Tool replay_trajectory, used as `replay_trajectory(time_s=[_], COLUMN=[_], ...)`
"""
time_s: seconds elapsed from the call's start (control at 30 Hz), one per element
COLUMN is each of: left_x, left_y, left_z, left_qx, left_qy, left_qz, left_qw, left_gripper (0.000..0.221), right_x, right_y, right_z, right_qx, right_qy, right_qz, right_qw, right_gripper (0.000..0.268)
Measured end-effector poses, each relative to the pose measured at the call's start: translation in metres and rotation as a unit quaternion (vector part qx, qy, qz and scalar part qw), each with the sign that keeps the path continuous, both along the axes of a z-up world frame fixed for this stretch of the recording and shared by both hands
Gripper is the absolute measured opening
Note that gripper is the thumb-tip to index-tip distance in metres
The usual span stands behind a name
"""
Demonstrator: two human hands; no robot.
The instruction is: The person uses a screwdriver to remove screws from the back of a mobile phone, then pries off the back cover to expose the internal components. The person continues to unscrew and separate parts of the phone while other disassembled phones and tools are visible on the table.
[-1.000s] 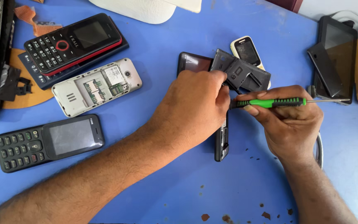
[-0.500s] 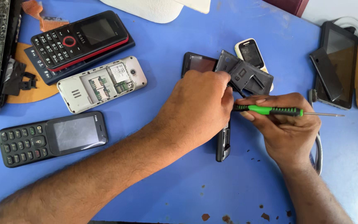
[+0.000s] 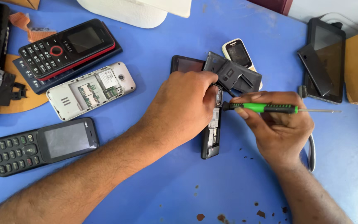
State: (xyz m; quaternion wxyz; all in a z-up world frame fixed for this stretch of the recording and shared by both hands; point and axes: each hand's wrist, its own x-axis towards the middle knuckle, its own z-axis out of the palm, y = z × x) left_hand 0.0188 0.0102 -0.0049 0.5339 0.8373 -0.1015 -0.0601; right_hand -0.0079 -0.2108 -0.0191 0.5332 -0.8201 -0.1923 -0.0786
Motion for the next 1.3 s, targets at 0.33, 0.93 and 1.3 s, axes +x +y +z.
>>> replay_trajectory(time_s=[0.33,0.93,1.3], left_x=[0.001,0.002,0.005], left_y=[-0.001,0.000,0.001], left_z=[-0.002,0.003,0.007], left_qx=[0.038,0.036,0.018], left_qy=[-0.007,-0.002,0.066], left_qz=[-0.003,-0.028,-0.061], left_qw=[0.999,0.999,0.996], left_gripper=[0.022,0.019,0.022], right_x=[0.003,0.001,0.003], right_y=[0.006,0.004,-0.011], right_z=[0.002,0.000,0.002], right_qx=[-0.073,-0.001,0.260], right_qy=[-0.116,-0.052,0.127], right_qz=[0.078,0.069,0.073], right_qw=[0.988,0.996,0.954], right_gripper=[0.033,0.028,0.008])
